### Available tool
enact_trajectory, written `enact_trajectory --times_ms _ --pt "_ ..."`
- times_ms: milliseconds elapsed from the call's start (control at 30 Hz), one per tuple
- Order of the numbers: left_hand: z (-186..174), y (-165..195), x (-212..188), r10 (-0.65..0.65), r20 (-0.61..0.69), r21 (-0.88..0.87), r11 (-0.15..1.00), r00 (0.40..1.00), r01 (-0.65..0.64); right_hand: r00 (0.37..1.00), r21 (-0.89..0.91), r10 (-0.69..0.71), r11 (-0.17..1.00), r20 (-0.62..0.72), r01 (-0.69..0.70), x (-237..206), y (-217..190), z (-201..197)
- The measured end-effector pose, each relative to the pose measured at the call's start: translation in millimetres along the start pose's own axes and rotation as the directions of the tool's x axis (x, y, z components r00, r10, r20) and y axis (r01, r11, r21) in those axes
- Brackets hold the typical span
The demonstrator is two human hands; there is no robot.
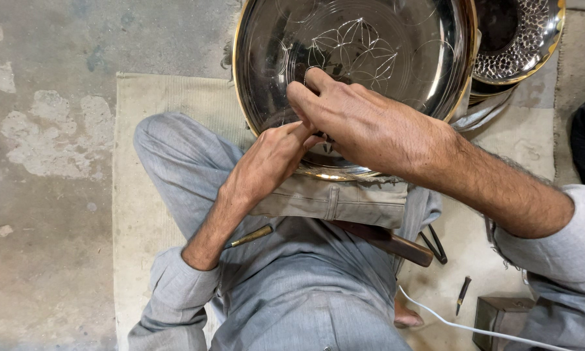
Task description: The person uses a metal punch and a wooden mallet to hammer a floral pattern into a large, round metal plate. The plate rests on the person's lap, and they repeatedly strike the punch to create indentations along the design lines.
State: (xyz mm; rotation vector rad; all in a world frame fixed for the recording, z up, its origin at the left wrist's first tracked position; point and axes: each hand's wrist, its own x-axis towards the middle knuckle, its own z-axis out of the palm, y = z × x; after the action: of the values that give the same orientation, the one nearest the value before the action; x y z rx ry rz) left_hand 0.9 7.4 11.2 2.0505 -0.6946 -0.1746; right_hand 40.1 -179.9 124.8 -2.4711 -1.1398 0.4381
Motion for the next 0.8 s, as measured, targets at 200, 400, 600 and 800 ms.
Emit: enact_trajectory --times_ms 200,400,600,800 --pt "0 0 0 0.027 -0.015 0.020 0.999 1.000 -0.027 0.998 -0.017 -0.051 0.999 -0.042 0.050 -3 1 0" --pt "-1 3 0 0.000 0.004 0.014 1.000 1.000 0.000 0.997 -0.017 -0.059 0.998 -0.043 0.058 -5 2 3" --pt "-6 9 2 0.014 0.000 -0.010 1.000 1.000 -0.014 0.980 -0.118 -0.170 0.980 -0.104 0.157 -10 -15 -22" --pt "-1 -10 -9 -0.057 -0.020 -0.167 0.985 0.998 0.053 0.947 -0.297 -0.213 0.945 -0.240 0.137 17 -41 -21"
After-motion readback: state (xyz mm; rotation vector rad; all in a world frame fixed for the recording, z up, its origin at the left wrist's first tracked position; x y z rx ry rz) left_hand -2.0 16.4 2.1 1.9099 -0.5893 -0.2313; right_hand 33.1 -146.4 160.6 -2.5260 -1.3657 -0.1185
